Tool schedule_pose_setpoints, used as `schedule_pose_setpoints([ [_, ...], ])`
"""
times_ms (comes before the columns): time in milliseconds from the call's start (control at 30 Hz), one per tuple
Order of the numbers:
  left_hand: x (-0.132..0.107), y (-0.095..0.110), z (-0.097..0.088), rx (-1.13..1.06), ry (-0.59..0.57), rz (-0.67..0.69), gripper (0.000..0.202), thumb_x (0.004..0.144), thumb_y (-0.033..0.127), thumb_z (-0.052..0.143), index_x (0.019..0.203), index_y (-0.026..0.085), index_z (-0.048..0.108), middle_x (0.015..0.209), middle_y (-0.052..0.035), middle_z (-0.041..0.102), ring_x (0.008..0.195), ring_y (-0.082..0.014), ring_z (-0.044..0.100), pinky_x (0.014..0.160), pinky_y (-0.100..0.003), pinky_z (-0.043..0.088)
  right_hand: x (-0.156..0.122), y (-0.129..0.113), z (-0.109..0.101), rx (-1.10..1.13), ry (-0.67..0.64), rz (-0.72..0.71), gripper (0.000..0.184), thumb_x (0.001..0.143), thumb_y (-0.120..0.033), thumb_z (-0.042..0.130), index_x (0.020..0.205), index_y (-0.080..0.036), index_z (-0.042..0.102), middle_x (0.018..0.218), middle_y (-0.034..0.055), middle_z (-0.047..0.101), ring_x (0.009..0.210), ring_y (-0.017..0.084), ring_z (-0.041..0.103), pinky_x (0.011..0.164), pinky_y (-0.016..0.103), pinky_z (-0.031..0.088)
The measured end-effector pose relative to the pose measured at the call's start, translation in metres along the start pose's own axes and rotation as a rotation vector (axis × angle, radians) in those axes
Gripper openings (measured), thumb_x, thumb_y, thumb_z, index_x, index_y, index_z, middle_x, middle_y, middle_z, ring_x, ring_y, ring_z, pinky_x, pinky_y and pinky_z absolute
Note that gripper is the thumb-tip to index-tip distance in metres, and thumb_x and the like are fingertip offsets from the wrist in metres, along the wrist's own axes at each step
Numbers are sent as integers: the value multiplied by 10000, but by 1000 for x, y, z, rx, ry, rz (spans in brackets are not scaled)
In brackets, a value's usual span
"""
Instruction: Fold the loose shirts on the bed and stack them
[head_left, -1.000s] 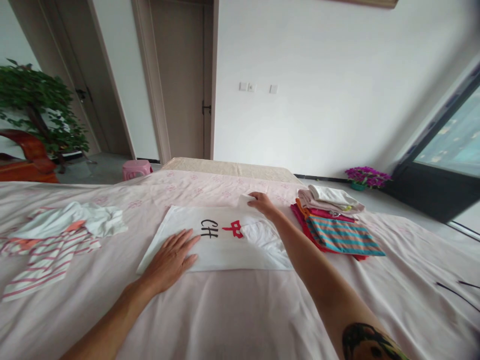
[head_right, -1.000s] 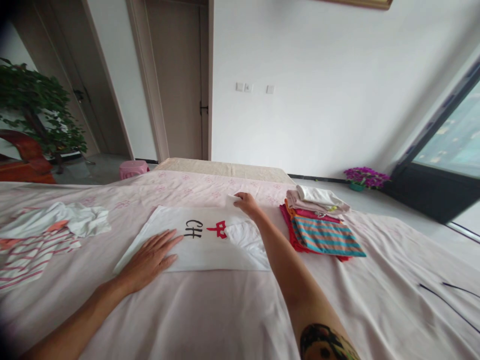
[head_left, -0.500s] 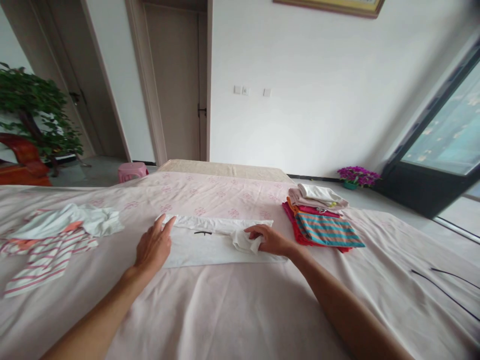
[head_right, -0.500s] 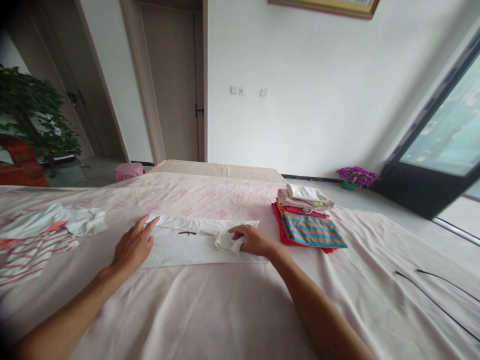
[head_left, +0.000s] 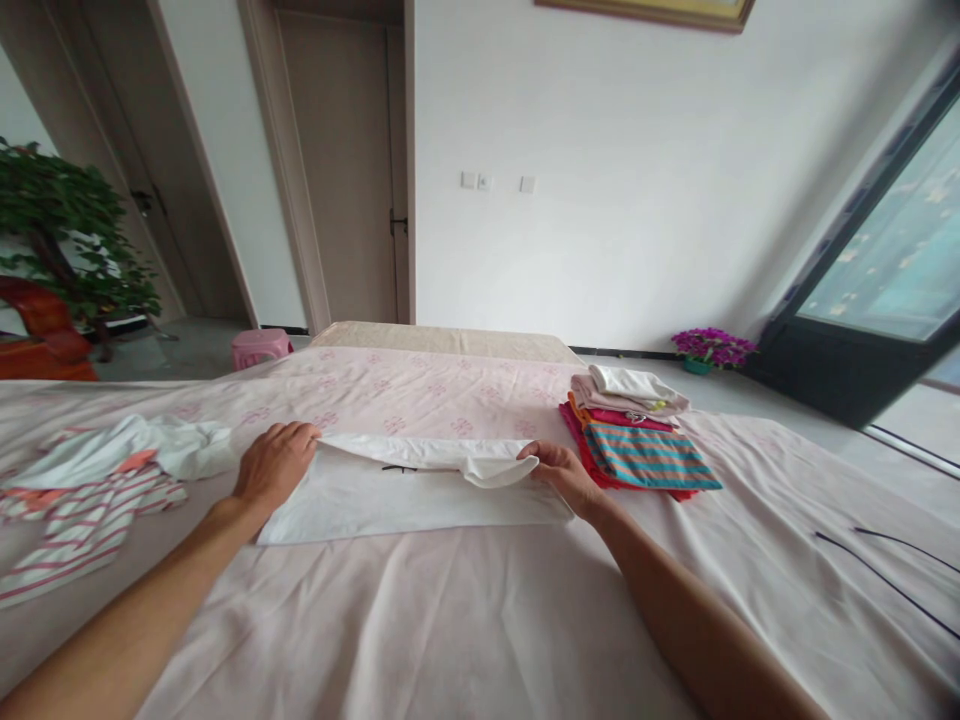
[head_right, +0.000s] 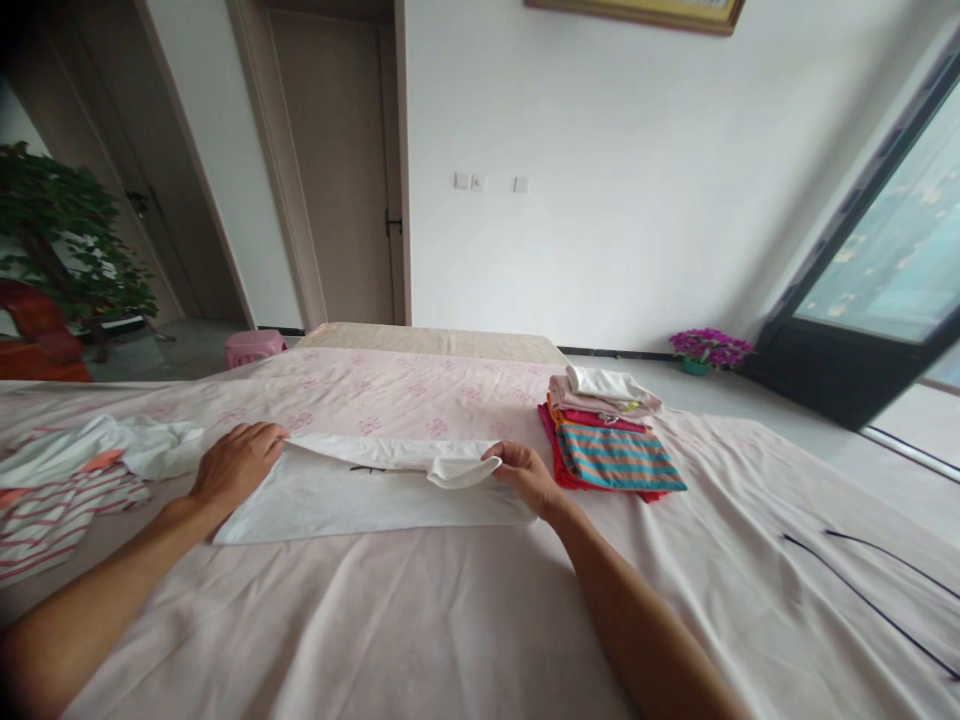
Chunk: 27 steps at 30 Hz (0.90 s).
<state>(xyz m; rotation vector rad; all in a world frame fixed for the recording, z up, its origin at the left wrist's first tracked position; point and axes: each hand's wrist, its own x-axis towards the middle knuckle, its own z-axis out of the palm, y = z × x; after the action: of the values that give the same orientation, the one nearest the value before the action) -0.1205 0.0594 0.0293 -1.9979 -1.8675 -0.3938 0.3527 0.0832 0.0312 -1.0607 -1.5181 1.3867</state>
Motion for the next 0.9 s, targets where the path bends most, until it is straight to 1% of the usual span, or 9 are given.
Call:
schedule_pose_setpoints([
  [100, -14, -7, -10, -24, 51, 51, 240, 908, 271, 437, 988, 205, 653, 1019, -70, 701, 997, -250, 578, 908, -376, 406, -2, 3, -5, 55, 36, 20, 256, 632, -326, 762, 827, -195, 658, 668, -23, 611, 575, 119, 510, 568, 235, 372],
  [200, -30, -9, -15, -36, 9, 103, 197, 866, 221, 466, 935, 224, 651, 989, -50, 704, 997, -243, 584, 906, -377, 395, 0, 8, -8, 35, 23, -18, 192, 639, -280, 726, 797, -186, 668, 657, -25, 610, 581, 115, 506, 575, 231, 362],
  [300, -40, -7, -13, -32, -31, 125, 206, 837, 170, 466, 901, 234, 651, 968, -41, 702, 997, -239, 583, 911, -379, 385, 1, 9, -10, -45, -8, -63, 157, 649, -272, 705, 766, -174, 666, 688, -14, 628, 617, 120, 522, 612, 237, 378],
  [467, -38, -1, -15, 11, -115, 106, 255, 814, 104, 453, 901, 214, 666, 918, -57, 692, 924, -229, 602, 934, -390, 367, -3, 3, -11, -281, -60, -152, 126, 655, -240, 646, 747, -162, 683, 696, -2, 641, 670, 143, 547, 664, 251, 405],
  [567, -30, 10, -25, 64, -156, 78, 312, 803, 51, 422, 829, 204, 692, 840, -80, 689, 864, -249, 613, 971, -457, 338, -8, -3, -13, -487, -120, -217, 154, 663, -218, 602, 741, -165, 724, 722, 14, 659, 714, 164, 564, 698, 263, 424],
  [667, -22, 36, -34, 72, -113, 98, 363, 822, 36, 381, 777, 199, 702, 826, -97, 687, 872, -270, 618, 1009, -516, 308, -11, -9, -14, -601, -236, -253, 218, 666, -206, 571, 755, -182, 768, 783, 35, 702, 789, 192, 596, 771, 287, 449],
  [733, -17, 61, -36, -24, -105, 139, 348, 820, 41, 393, 803, 202, 701, 855, -88, 694, 894, -262, 624, 1005, -494, 340, -11, -12, -14, -557, -257, -239, 249, 715, -234, 551, 793, -181, 781, 803, 51, 724, 842, 212, 625, 836, 310, 463],
  [800, -13, 91, -36, -164, -144, 175, 331, 804, 43, 414, 864, 206, 696, 904, -75, 705, 919, -243, 631, 954, -437, 409, -7, -9, -18, -458, -142, -212, 303, 800, -289, 513, 881, -163, 777, 801, 66, 730, 856, 216, 648, 863, 326, 480],
  [900, -9, 135, -33, -364, -197, 268, 354, 811, 59, 425, 1001, 215, 680, 1024, -64, 705, 1004, -214, 631, 927, -374, 466, 3, 4, -28, -433, 205, -179, 354, 858, -299, 483, 1066, -153, 729, 854, 74, 726, 804, 197, 657, 807, 325, 519],
])
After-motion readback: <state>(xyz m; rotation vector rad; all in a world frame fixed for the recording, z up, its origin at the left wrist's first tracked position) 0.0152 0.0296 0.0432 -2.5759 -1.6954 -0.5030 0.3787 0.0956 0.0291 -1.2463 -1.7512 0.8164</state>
